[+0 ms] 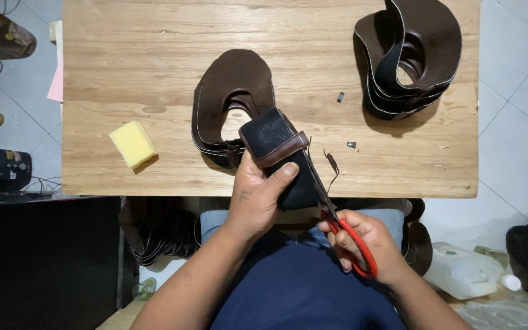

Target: The person holds a lasted shoe upper in one hand and uses red-handled scissors to trim away thin strips of excess leather from its edge, letting the cut scraps fall on the table. They work through several uppers one at a time, briefly stacking a finished upper with others and picking up the next piece to continue trimming.

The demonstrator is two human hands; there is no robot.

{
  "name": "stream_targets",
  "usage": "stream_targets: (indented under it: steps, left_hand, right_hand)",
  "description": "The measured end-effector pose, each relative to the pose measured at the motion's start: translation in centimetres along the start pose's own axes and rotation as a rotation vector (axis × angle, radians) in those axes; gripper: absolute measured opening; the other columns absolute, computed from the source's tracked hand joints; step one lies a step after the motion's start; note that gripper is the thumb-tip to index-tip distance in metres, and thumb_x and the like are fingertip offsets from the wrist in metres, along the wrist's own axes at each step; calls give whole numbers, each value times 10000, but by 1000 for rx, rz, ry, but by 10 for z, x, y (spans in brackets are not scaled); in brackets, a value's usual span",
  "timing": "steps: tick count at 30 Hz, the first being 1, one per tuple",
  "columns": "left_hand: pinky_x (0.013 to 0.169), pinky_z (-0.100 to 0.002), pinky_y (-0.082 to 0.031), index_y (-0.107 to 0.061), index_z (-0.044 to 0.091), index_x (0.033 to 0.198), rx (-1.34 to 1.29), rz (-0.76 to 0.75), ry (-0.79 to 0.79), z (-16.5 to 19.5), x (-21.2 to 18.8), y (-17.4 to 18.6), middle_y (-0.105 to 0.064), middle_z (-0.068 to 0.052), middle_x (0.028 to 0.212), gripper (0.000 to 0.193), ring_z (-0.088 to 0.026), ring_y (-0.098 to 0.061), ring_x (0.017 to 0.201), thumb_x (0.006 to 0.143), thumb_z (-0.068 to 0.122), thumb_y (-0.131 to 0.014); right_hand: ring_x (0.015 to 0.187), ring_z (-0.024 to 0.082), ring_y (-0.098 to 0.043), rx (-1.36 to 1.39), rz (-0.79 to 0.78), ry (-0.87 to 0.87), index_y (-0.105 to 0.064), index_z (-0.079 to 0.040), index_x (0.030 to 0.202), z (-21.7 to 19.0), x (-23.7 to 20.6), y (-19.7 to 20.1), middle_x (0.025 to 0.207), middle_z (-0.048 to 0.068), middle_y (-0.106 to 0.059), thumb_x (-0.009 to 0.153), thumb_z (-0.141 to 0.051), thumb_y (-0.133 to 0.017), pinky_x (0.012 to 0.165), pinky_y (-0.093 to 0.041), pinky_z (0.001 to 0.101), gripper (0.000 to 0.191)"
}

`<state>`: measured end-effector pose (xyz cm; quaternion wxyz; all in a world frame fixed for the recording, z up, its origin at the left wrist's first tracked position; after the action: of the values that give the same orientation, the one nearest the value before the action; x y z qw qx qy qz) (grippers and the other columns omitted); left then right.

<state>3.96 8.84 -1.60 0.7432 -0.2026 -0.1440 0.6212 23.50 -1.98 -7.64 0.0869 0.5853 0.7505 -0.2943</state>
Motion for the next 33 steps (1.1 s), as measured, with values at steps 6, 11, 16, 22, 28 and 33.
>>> stream_targets:
  steps: [6,11,16,22,28,33]
  left_hand:
    - [1073,-363,-490,-536,43,1339,-154,30,-1,0,2,-3,-657,-74,1276,406,-167,-613,1184,977,76,-717]
    - [1050,-384,-512,-574,34,1312,-479,102,129,10,3,6,-668,-92,1224,405,-193,-642,1142,936,135,-685]
    - [1059,-398,-511,-568,-6,1302,-368,-2,187,15,-2,-11,-676,-110,1224,376,-201,-648,1131,943,43,-671]
    - [1089,-347,-494,-551,5,1342,-187,-173,184,19,-12,-35,-678,-100,1260,429,-168,-645,1171,921,0,-637]
    - [1056,-322,-507,-562,-3,1320,-61,-201,154,12,-15,-43,-678,-73,1229,364,-140,-636,1140,960,-10,-620]
    - [971,-309,-537,-583,6,1240,-49,-147,93,4,-19,-49,-680,-70,1124,233,-138,-651,1037,1009,16,-608]
  right_hand:
    - [533,116,-566,-14,-29,-75,-667,33,1142,-3,1,0,766,63,-614,951,-289,-653,490,-468,243,375]
    - [501,155,-544,-233,270,-215,-673,-4,1098,-22,5,23,714,83,-587,902,-210,-674,468,-460,284,285]
    - [860,93,-653,-294,341,412,-561,5,1186,-88,-6,4,1034,105,-701,871,-49,-725,777,-552,231,359]
    - [913,115,-642,-251,407,646,-487,4,1281,-121,-9,-18,1198,180,-705,883,42,-718,799,-555,251,462]
    - [954,137,-676,-428,480,783,-467,5,1274,-114,-10,-24,1071,143,-678,910,43,-739,821,-575,279,456]
    - [756,138,-660,-1085,692,1001,-559,-18,1093,-107,-12,-36,870,75,-669,784,-90,-917,691,-535,284,479]
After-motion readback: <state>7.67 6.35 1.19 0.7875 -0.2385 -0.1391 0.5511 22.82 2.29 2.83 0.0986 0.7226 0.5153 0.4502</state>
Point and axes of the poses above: each hand's wrist, its own x-axis towards the middle knuckle, its own y-axis out of the back of the hand, z = x × y, the point moved 6 cm from there along x, towards the middle knuckle
